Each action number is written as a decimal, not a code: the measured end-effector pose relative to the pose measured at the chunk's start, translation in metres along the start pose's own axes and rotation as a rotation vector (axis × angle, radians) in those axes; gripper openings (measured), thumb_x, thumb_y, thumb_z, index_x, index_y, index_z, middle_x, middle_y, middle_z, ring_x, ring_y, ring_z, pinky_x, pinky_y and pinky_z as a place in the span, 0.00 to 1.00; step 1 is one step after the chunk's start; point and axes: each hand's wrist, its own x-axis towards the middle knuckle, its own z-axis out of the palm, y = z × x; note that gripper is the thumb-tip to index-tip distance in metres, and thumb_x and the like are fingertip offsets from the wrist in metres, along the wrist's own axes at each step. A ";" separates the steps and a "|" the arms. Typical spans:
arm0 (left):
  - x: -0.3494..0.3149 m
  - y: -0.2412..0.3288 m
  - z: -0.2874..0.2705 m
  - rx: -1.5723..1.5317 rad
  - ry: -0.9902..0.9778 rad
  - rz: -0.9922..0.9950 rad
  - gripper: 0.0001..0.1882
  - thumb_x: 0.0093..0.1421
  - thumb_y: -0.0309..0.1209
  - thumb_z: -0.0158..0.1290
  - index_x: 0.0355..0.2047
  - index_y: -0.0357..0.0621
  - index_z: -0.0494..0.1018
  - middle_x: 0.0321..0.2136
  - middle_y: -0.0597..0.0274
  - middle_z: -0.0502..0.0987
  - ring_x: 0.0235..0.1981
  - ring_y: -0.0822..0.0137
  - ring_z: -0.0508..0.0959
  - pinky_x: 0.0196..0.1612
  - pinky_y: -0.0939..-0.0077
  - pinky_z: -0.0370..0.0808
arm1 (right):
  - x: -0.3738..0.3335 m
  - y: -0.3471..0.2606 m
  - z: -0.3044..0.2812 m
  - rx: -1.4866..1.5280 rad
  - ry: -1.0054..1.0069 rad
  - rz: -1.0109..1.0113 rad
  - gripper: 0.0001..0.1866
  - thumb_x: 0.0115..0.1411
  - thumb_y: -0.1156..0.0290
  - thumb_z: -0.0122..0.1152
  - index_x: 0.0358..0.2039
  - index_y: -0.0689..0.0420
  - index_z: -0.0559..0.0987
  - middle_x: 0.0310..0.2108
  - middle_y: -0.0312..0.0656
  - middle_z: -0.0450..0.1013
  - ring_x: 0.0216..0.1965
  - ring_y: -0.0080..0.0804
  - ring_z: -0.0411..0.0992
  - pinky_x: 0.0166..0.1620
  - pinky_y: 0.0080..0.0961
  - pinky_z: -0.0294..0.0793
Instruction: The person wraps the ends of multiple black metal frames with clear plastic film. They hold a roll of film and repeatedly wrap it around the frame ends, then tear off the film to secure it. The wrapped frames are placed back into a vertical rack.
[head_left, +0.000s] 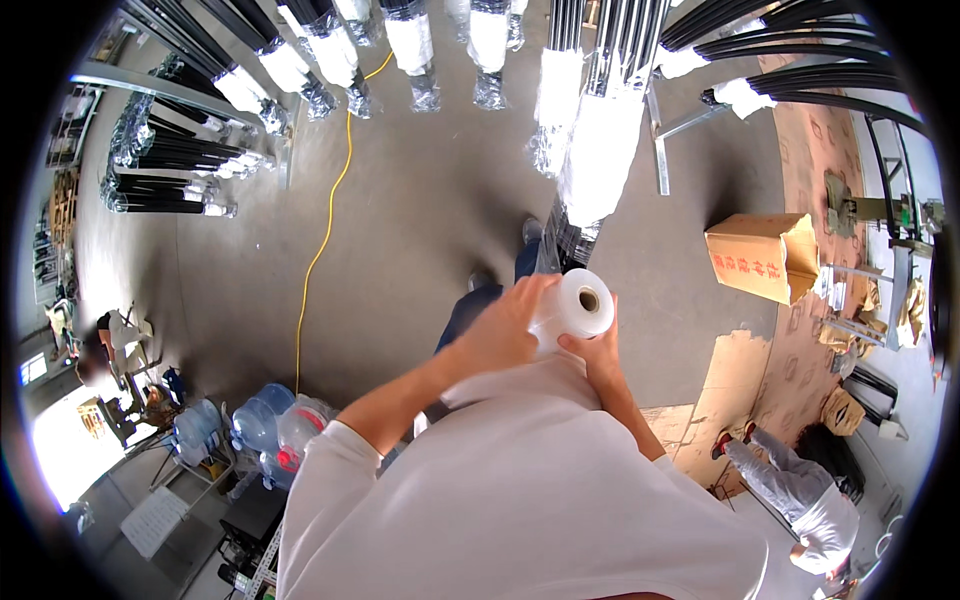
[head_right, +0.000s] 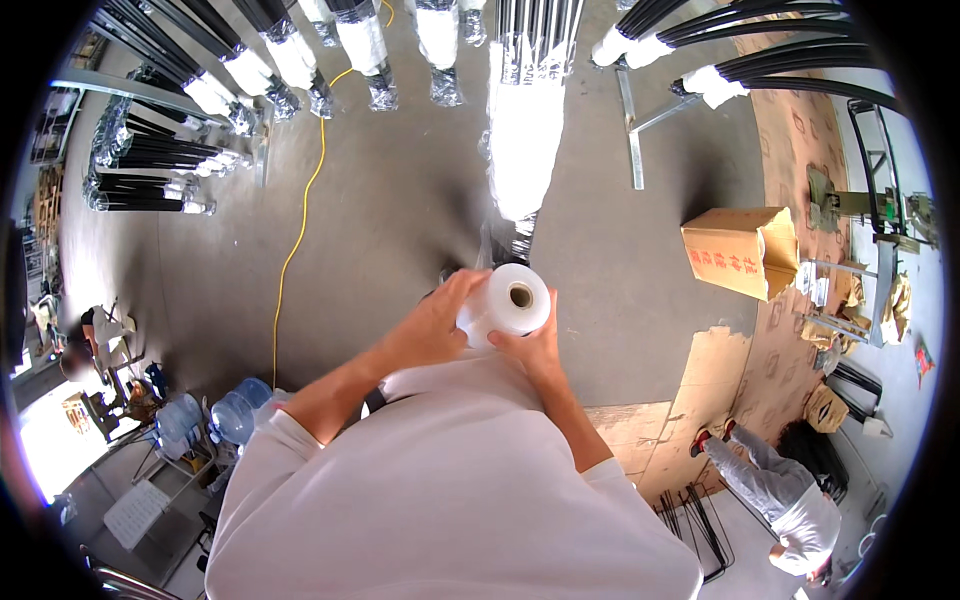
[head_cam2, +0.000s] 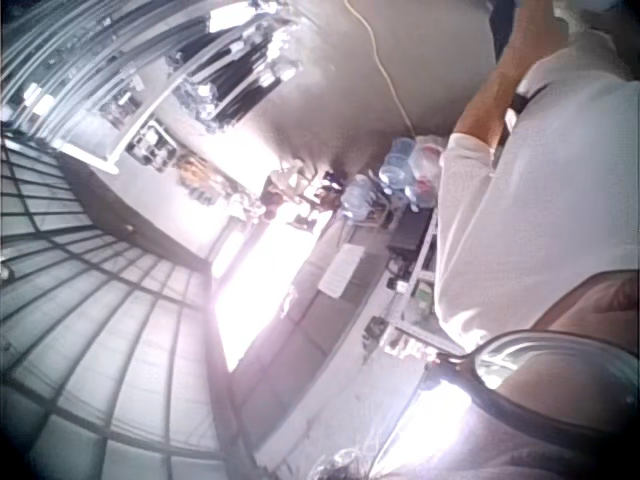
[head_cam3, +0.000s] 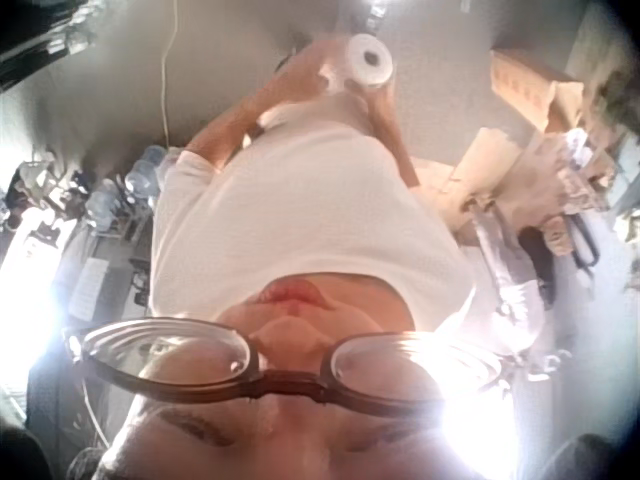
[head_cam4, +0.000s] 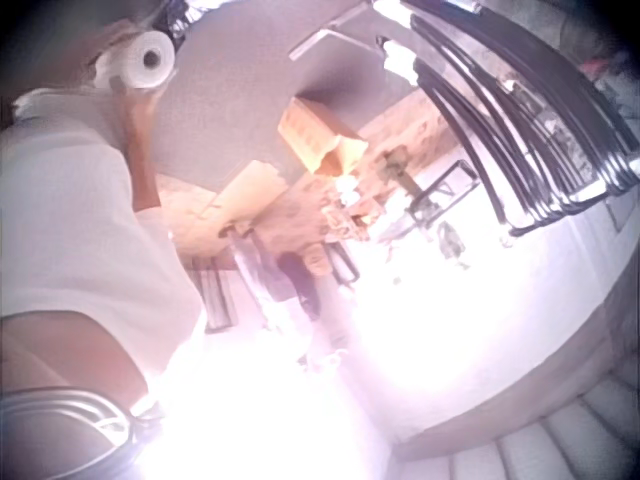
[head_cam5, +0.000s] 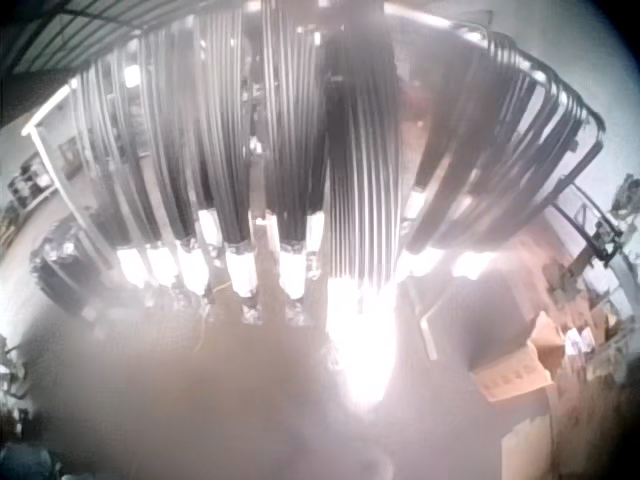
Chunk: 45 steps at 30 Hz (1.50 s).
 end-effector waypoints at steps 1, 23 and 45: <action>0.012 -0.001 -0.012 -0.164 -0.110 -0.012 0.32 0.43 0.23 0.55 0.49 0.39 0.55 0.47 0.50 0.62 0.52 0.58 0.62 0.49 0.65 0.63 | -0.001 -0.002 -0.003 0.017 0.014 -0.006 0.39 0.30 0.69 0.70 0.44 0.58 0.60 0.43 0.40 0.64 0.47 0.28 0.64 0.48 0.29 0.65; 0.106 -0.006 -0.024 -0.228 0.194 0.006 0.34 0.39 0.34 0.61 0.45 0.29 0.62 0.41 0.50 0.70 0.44 0.63 0.68 0.49 0.73 0.63 | 0.199 0.094 -0.006 0.298 -0.420 -0.105 0.21 0.51 0.68 0.55 0.44 0.64 0.68 0.37 0.42 0.71 0.37 0.27 0.69 0.39 0.22 0.70; 0.019 -0.126 0.010 -0.183 0.914 -0.190 0.42 0.37 0.41 0.64 0.49 0.40 0.55 0.42 0.50 0.69 0.44 0.59 0.71 0.46 0.69 0.67 | 0.192 0.015 0.060 0.306 -0.945 0.315 0.33 0.51 0.68 0.48 0.57 0.68 0.53 0.53 0.52 0.61 0.56 0.42 0.59 0.58 0.29 0.54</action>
